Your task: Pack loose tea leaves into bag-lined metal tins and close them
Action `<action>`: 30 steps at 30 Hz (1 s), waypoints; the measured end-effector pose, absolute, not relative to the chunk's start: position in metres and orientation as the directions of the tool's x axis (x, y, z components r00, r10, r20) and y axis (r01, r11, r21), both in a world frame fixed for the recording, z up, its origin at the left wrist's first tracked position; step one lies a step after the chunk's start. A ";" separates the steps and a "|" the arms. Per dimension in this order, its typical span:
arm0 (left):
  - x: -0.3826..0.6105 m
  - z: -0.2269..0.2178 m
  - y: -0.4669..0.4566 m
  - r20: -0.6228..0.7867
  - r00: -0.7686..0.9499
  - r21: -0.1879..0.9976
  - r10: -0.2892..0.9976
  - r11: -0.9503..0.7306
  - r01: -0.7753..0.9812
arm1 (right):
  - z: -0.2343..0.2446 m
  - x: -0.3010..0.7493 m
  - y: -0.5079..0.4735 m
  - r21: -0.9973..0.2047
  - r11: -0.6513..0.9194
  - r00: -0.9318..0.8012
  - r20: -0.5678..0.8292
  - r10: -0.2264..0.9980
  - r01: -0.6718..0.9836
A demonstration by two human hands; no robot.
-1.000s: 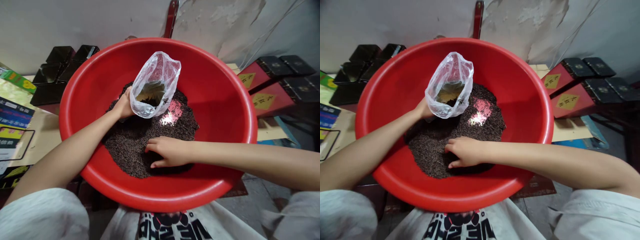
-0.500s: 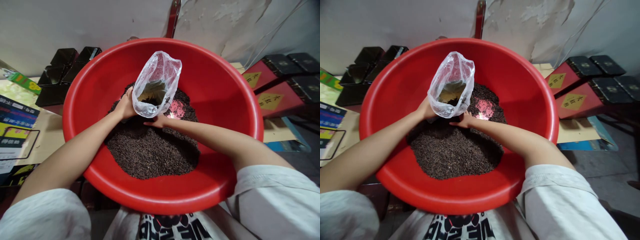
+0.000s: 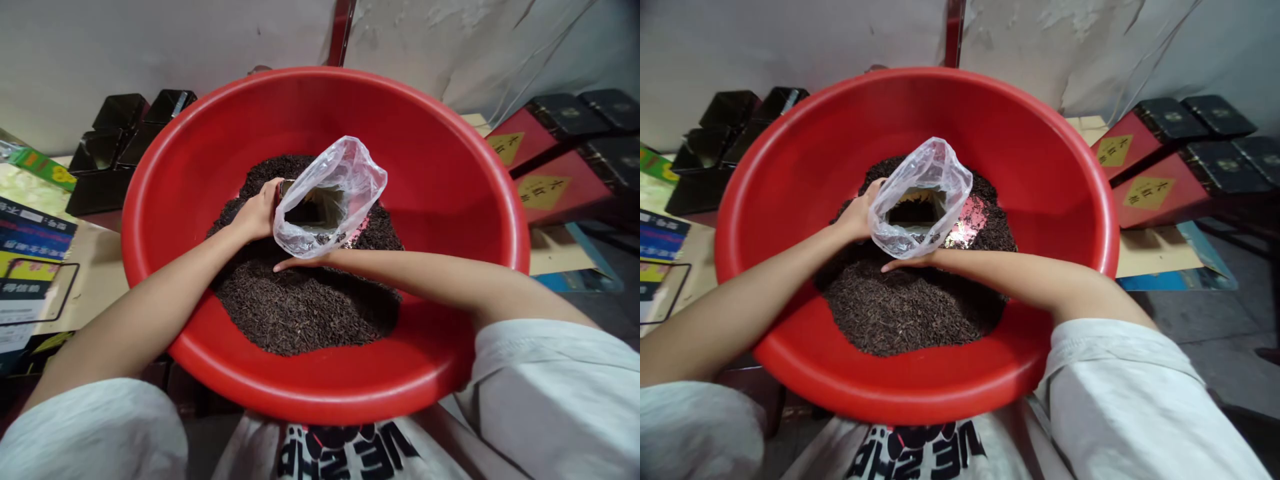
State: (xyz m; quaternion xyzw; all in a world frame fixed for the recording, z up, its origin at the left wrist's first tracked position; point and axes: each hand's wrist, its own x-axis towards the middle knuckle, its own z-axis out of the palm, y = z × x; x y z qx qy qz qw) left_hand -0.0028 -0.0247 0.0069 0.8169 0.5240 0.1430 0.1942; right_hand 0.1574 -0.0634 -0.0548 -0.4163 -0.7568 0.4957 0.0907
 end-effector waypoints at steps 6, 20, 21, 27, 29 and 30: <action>-0.005 0.007 -0.024 0.035 0.389 0.415 0.920 -0.368 0.832 | -0.045 0.175 -0.080 -0.746 0.115 -0.575 -0.395 0.716 0.656; -0.010 -0.001 -0.016 0.096 0.425 0.525 0.900 -0.409 0.746 | -0.001 0.179 -0.126 -0.782 -0.243 -0.374 -0.515 0.771 0.574; -0.011 -0.002 -0.015 0.107 0.430 0.535 0.896 -0.416 0.735 | 0.002 0.180 -0.127 -0.776 -0.325 -0.352 -0.559 0.750 0.541; -0.010 -0.001 -0.016 0.104 0.439 0.539 0.893 -0.421 0.730 | 0.036 0.193 -0.135 -0.652 -0.645 -0.469 -0.749 0.468 0.398; -0.009 0.000 -0.017 0.103 0.439 0.533 0.892 -0.423 0.733 | 0.050 0.198 -0.138 -0.633 -0.686 -0.523 -0.745 0.414 0.359; -0.008 0.000 -0.017 0.108 0.438 0.530 0.892 -0.424 0.734 | 0.057 0.200 -0.139 -0.629 -0.699 -0.545 -0.738 0.398 0.340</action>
